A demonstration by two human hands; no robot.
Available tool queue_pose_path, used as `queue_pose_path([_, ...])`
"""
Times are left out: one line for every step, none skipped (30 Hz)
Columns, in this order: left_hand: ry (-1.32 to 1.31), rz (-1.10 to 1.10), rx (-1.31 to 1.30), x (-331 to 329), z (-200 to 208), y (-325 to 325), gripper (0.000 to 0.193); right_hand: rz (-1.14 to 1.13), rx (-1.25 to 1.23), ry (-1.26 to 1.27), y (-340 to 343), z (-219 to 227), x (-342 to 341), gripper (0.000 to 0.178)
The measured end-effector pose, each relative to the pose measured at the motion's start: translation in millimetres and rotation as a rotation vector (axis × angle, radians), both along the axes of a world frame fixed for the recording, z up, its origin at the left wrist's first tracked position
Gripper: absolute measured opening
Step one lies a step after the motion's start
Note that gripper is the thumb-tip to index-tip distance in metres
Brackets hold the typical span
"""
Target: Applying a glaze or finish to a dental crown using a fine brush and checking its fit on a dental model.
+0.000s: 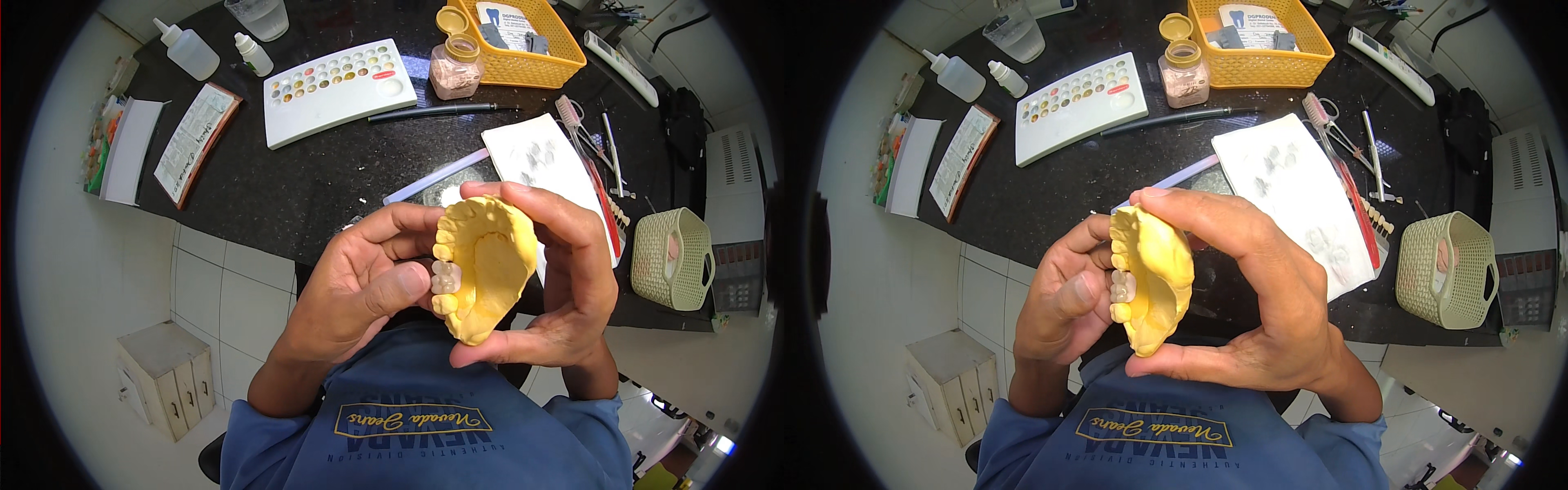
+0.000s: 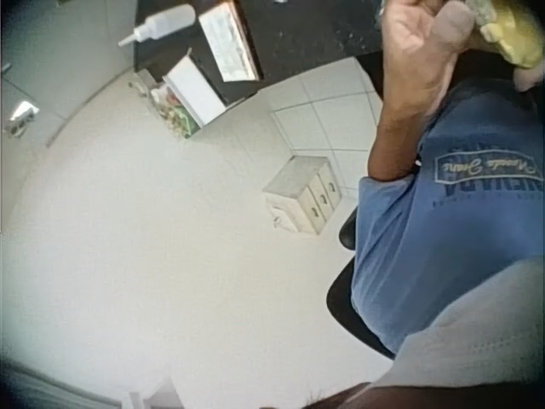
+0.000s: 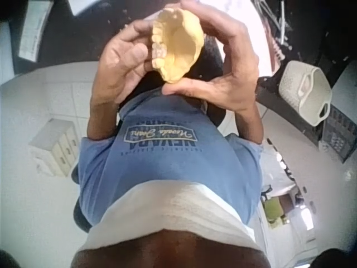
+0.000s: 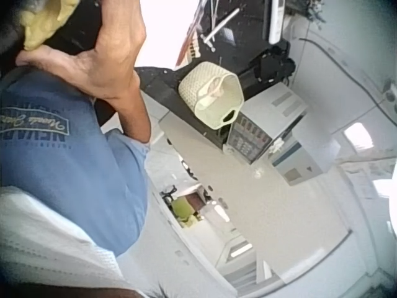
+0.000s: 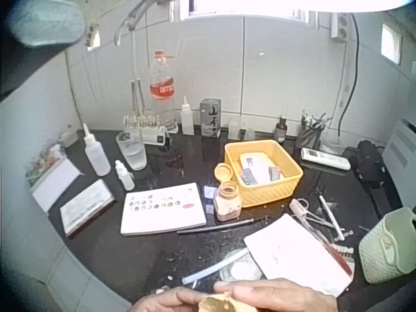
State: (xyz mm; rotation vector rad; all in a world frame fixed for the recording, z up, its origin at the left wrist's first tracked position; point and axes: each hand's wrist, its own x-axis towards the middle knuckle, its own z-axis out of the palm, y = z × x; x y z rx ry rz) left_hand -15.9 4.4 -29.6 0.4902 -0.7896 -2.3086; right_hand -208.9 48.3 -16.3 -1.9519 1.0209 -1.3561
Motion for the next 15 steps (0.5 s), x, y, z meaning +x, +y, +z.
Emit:
queue_pose_path([0.025, 0.008, 0.084, -1.8, 3.6, 0.4, 0.058, -0.021, 0.005, -0.007, 0.6, -1.9, -0.6, 0.105])
queue_pose_path([0.05, 0.016, 0.167, -3.5, 5.6, 1.2, 0.062, -0.018, 0.001, -0.002, 1.3, -4.5, 0.4, 0.105])
queue_pose_path([0.056, 0.02, 0.163, -5.0, 4.3, 3.1, 0.062, -0.088, -0.024, -0.023, 2.4, -7.6, 3.0, 0.104])
queue_pose_path([0.055, 0.028, 0.109, -7.0, 2.2, 6.5, 0.066, -0.156, -0.05, -0.041, 3.6, -10.0, 5.3, 0.103])
queue_pose_path([0.055, 0.038, 0.055, -8.8, 1.1, 10.1, 0.07, -0.148, -0.055, -0.032, 4.8, -11.9, 7.2, 0.103])
queue_pose_path([0.041, 0.04, 0.051, -9.9, 4.1, 13.6, 0.066, -0.232, -0.077, -0.03, 6.2, -13.8, 9.4, 0.101])
queue_pose_path([0.052, 0.047, 0.049, -11.7, 5.0, 17.2, 0.066, -0.318, -0.099, -0.027, 7.3, -17.3, 11.3, 0.1])
queue_pose_path([0.02, 0.112, 0.043, -13.6, 5.5, 20.6, 0.062, -0.331, -0.112, -0.078, 7.4, -22.6, 13.5, 0.096])
queue_pose_path([-0.011, 0.178, 0.039, -15.4, 5.7, 22.6, 0.058, -0.323, -0.115, -0.067, 7.0, -23.9, 15.7, 0.096])
queue_pose_path([-0.019, 0.197, 0.032, -16.4, 5.9, 23.8, 0.051, -0.344, -0.124, -0.102, 7.3, -24.5, 18.4, 0.091])
queue_pose_path([-0.009, 0.203, 0.034, -17.0, 6.0, 24.2, 0.051, -0.365, -0.131, -0.137, 8.1, -24.3, 19.9, 0.086])
queue_pose_path([-0.042, 0.205, 0.004, -17.4, 5.9, 24.7, 0.05, -0.364, -0.124, -0.121, 9.6, -22.1, 20.1, 0.082])
queue_pose_path([-0.076, 0.205, -0.027, -17.4, 5.8, 24.7, 0.049, -0.357, -0.123, -0.114, 10.3, -20.5, 19.6, 0.082])
queue_pose_path([-0.07, 0.211, -0.024, -17.9, 5.7, 24.1, 0.049, -0.35, -0.097, -0.118, 11.0, -19.1, 18.5, 0.081])
queue_pose_path([-0.075, 0.242, -0.045, -18.8, 5.7, 23.1, 0.046, -0.342, -0.071, -0.123, 11.9, -18.1, 17.6, 0.08])
